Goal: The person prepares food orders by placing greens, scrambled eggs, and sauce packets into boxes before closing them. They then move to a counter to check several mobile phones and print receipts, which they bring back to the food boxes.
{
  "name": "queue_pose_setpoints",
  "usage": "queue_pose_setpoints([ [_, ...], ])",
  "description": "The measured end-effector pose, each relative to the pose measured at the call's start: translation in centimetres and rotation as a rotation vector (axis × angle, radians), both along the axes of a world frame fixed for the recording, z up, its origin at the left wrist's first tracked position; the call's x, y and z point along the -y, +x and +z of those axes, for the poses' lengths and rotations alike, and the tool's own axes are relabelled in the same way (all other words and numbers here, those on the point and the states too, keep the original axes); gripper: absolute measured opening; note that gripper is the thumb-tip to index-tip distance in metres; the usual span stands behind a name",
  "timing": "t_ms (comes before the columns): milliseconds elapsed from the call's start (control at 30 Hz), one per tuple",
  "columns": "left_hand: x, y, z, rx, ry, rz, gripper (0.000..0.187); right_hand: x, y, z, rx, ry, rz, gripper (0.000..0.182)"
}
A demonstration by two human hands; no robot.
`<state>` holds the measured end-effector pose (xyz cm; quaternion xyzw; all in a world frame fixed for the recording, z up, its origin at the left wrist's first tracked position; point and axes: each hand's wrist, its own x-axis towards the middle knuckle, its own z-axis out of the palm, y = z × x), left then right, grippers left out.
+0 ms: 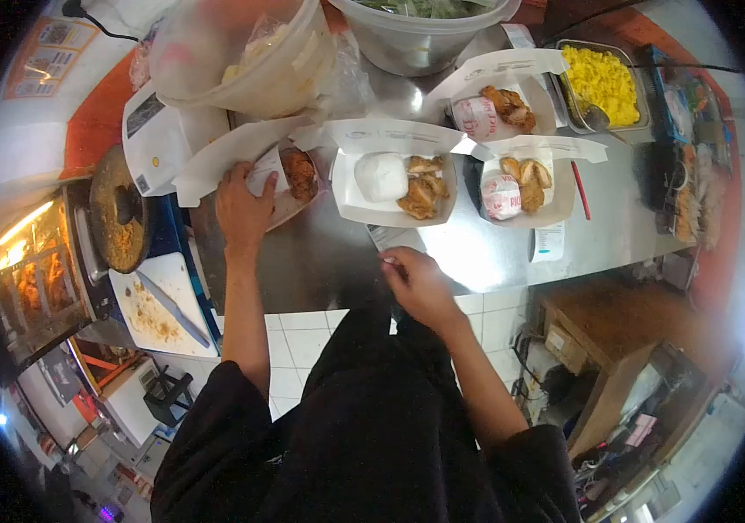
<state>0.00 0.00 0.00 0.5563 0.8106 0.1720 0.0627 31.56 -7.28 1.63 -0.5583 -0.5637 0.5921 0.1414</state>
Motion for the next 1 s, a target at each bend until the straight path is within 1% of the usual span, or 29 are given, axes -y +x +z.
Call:
queue_pose_setpoints([
  [67, 0.1, -0.1, -0.6, 0.022, 0.038, -0.097, 0.03, -0.2, -1.3, 1.1, -0.096, 0.082, -0.013, 0.022],
  [100, 1.1, -2.3, 0.4, 0.128, 0.032, -0.038, 0.03, 0.5, -4.0, 1.0, -0.181, 0.039, 0.009, 0.021],
  [167, 1.1, -2.4, -0.3, 0.455, 0.077, 0.08, 0.03, 0.4, -5.6, 1.1, -0.234, 0.009, 0.059, 0.021],
  [267, 2.3, -2.4, -0.1, 0.476, 0.154, 0.097, 0.035, 1.4, -8.4, 0.5, -0.345, -0.002, 0.078, 0.025],
  [367, 5.5, -1.6, 3.2, 0.933, 0.173, 0.05, 0.04, 2.1, -12.2, 0.3, -0.383, 0.211, -0.292, 0.039],
  [467, 9.7, 0.5, 4.6, 1.127, 0.127, 0.036, 0.045, 1.7, -13.8, -0.1, -0.75, -0.033, -0.299, 0.048],
  [567, 12.8, 0.6, 2.5, 1.213, -0.044, -0.018, 0.046, 2.9, -12.9, -3.3, -0.578, 0.006, -0.168, 0.044],
  [600, 13.2, 0.5, 2.1, 1.244, -0.087, -0.017, 0.045, 3.2, -12.7, -3.8, -0.575, -0.024, -0.212, 0.042],
  [667, 13.3, 0.5, 1.2, 1.212, -0.149, -0.057, 0.041, 4.1, -11.9, -4.8, -0.562, -0.084, -0.296, 0.038],
  [767, 13.4, 0.9, 1.1, 1.101, -0.183, -0.072, 0.031, 4.4, -10.5, -6.9, -0.558, -0.211, -0.256, 0.039],
  [800, 13.1, 1.0, 1.2, 1.052, -0.186, -0.078, 0.027, 3.8, -10.7, -6.7, -0.47, -0.144, -0.251, 0.039],
  [900, 11.7, 1.0, 1.9, 0.518, -0.008, -0.102, 0.015, 2.4, -9.9, -5.1, 0.079, -0.048, -0.047, 0.037],
  [1000, 9.6, 0.8, 0.3, 0.29, 0.12, -0.264, 0.012, 2.1, -10.0, -5.4, 0.148, 0.097, -0.014, 0.038],
])
